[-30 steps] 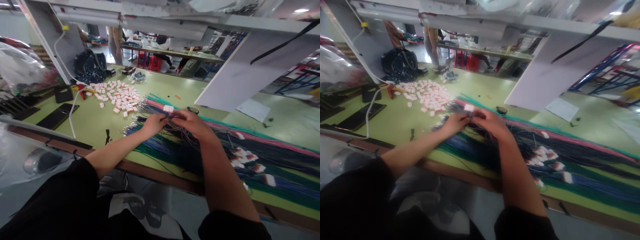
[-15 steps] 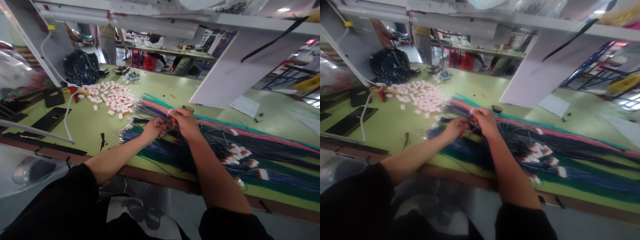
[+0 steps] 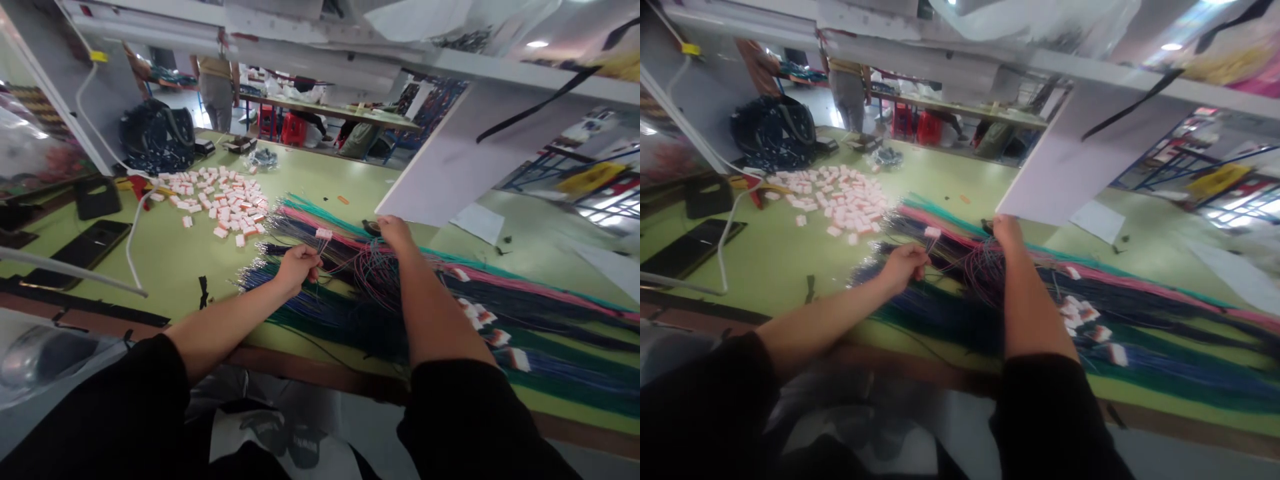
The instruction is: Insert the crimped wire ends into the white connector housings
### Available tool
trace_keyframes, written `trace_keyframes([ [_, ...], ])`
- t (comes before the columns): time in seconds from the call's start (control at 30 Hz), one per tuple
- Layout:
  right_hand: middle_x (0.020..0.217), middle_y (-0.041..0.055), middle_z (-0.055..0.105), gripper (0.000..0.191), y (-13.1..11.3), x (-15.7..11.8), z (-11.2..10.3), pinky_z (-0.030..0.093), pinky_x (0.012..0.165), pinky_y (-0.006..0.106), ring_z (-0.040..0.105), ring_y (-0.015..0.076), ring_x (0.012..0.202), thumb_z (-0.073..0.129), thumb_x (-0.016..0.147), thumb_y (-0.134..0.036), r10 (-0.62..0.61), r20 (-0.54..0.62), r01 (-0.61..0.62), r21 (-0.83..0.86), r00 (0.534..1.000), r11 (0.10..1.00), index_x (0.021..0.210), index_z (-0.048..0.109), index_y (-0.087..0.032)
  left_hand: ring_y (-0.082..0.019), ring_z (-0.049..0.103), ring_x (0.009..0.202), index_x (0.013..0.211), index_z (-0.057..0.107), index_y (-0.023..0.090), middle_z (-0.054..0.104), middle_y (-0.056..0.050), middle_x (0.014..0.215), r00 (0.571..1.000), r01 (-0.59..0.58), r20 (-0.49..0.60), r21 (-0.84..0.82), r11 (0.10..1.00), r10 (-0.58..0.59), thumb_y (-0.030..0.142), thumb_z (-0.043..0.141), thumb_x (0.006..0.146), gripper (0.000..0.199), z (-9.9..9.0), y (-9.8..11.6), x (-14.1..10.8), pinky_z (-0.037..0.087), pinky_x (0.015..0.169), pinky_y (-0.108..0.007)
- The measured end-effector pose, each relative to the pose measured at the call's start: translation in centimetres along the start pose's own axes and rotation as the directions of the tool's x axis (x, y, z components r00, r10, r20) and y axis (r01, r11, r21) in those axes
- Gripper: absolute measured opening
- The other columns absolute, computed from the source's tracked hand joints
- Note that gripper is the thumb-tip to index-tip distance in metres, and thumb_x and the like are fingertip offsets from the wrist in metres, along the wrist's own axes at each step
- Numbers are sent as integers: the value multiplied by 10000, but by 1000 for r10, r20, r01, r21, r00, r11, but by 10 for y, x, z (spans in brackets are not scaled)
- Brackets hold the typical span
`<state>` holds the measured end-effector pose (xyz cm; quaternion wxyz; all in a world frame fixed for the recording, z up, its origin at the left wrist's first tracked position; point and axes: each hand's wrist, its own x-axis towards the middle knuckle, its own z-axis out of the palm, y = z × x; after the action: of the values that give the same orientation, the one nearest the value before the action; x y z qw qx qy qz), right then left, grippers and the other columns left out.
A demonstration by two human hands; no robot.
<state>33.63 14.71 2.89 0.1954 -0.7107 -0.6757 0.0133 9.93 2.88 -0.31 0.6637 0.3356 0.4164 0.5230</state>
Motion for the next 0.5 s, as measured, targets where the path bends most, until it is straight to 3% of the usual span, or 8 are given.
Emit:
trace_keyframes([
  [0.13,1007,185,675,256,-7,3,19,423,765,405,591,288,913,508,777,-207,182,42,-179,-78,982,981,919,704,-124,-61,431,288,634,462,161,557,55,468,1000,5,0,-3,1000,-5,6,526,714,185,0,-1,1,291,316,-171],
  [0.27,1014,131,669,298,-22,-4,6,419,752,365,576,257,922,482,797,-244,197,-3,-197,-46,980,979,1001,688,-177,-57,428,286,632,458,160,550,58,462,1000,2,-3,-7,1000,-2,4,507,725,188,0,-1,1,293,315,-171],
  [0.37,824,69,666,312,-38,-24,-17,408,630,278,561,163,710,450,832,-345,98,34,-101,135,995,986,963,678,-176,-53,424,289,646,456,160,540,65,459,1000,-2,-17,-3,1000,2,5,501,729,181,1,-1,0,292,321,-168],
  [0.43,661,30,617,320,-52,-49,-32,377,561,257,494,123,566,483,809,-416,-66,122,11,401,990,916,844,674,-161,-48,421,292,649,452,161,535,69,465,1000,-8,-29,2,1000,8,9,497,738,182,1,-1,-1,289,325,-166],
  [0.5,619,12,602,311,-65,-79,-40,378,567,256,496,122,558,527,770,-453,-222,196,93,513,955,853,750,659,-172,-44,419,294,650,445,163,532,74,470,999,-13,-37,9,1000,13,6,490,745,189,1,-1,-1,287,329,-164],
])
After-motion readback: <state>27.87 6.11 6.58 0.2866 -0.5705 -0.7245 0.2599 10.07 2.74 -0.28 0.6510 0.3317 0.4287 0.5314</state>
